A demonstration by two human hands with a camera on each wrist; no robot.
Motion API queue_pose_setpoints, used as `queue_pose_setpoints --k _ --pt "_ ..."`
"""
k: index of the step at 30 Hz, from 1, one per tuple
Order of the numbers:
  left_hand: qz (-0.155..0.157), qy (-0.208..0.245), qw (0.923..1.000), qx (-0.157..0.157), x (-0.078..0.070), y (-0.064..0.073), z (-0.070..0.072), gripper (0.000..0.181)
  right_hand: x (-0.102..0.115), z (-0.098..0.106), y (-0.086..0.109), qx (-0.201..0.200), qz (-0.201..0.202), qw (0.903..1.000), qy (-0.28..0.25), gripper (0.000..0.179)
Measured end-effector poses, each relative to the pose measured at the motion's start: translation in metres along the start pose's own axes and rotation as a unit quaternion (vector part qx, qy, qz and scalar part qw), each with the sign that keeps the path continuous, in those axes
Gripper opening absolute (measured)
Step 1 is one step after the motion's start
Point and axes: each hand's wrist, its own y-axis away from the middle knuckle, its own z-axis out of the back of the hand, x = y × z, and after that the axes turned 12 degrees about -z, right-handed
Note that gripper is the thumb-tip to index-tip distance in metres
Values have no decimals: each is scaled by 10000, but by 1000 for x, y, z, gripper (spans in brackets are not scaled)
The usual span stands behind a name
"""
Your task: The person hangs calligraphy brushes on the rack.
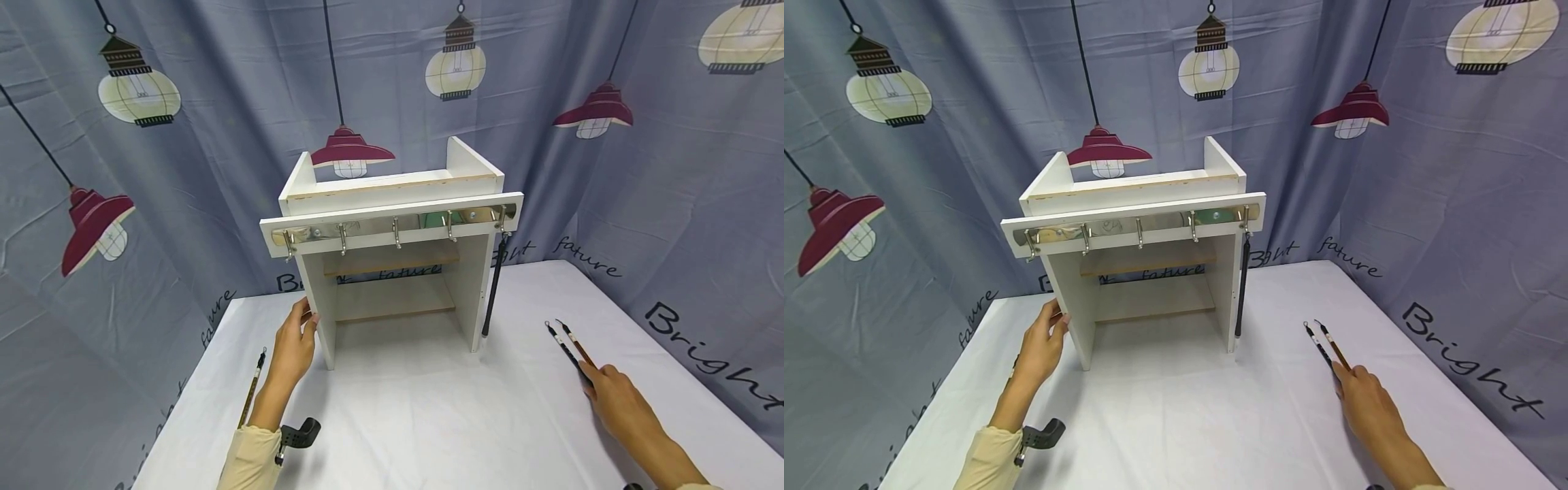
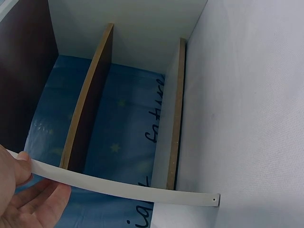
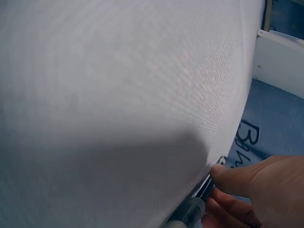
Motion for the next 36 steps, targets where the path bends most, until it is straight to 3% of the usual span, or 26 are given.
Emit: queue_pose_setpoints --k 36 --pt "9 12 10000 24 1 0 0 47 -5 -6 -4 426 -274 9987 42 38"
